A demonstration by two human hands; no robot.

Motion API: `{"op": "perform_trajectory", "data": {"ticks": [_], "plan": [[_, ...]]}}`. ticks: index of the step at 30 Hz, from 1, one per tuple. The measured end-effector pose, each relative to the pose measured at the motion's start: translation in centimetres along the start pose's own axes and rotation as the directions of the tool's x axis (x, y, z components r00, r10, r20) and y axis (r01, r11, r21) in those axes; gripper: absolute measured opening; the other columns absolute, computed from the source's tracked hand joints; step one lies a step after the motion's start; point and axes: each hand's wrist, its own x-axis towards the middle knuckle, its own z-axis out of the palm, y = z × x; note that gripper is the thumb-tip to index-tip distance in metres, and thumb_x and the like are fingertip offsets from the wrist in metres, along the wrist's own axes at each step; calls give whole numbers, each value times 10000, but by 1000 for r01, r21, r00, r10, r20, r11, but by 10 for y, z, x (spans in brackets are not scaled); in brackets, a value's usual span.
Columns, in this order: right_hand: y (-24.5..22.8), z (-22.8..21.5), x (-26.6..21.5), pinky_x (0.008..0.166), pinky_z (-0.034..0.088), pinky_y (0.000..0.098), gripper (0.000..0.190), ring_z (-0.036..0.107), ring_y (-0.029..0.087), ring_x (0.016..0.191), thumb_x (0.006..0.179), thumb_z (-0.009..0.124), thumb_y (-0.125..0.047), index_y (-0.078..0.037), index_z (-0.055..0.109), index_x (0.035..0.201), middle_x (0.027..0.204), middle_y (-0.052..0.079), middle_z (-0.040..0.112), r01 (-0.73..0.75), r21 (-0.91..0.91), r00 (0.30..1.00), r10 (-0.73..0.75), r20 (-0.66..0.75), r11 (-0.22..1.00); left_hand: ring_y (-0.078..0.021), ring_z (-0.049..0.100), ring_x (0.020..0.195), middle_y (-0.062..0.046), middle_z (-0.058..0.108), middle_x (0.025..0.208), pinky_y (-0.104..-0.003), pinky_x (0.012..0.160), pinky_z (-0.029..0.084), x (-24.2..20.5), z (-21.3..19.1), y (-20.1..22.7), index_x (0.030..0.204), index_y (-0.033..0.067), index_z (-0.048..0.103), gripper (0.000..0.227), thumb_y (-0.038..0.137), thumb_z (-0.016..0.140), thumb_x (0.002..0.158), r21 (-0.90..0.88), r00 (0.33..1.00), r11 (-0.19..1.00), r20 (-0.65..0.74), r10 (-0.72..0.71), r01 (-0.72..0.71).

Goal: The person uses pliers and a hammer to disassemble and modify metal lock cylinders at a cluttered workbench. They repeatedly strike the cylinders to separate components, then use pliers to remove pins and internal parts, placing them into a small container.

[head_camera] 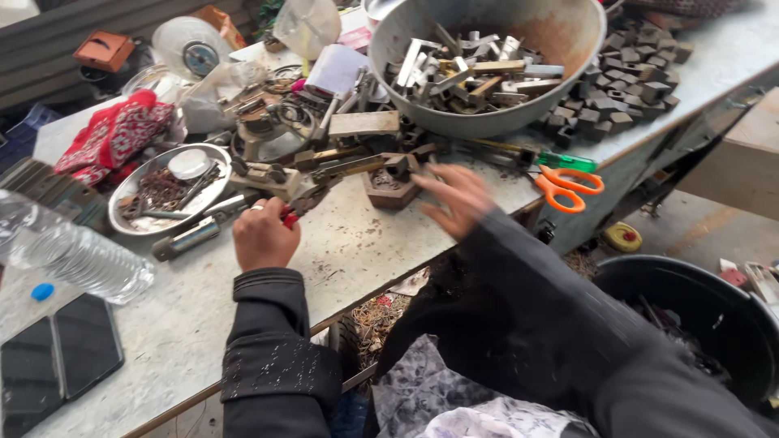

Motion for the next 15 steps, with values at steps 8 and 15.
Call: {"op": "perform_trajectory", "data": {"ticks": [8,15], "plan": [[14,53,81,1003,512,434,383,610,342,1188,865,696,-47,-236,748,1194,1261,141,655,-13,-114,996,23,82,993,-325,657,832,-79,668,871,-472,776,516,-4,-1,-7,861,119,655,148,209,752,793,-71,997,996,-54,-50,47],[68,-111,41,949,492,436,300,620,304,1140,918,771,-10,-121,748,1196,1204,75,671,-76,-446,913,-117,-391,892,-315,655,817,-72,667,881,-472,766,510,2,3,-3,859,111,660,151,211,741,779,-74,999,997,-27,-41,39]]}}
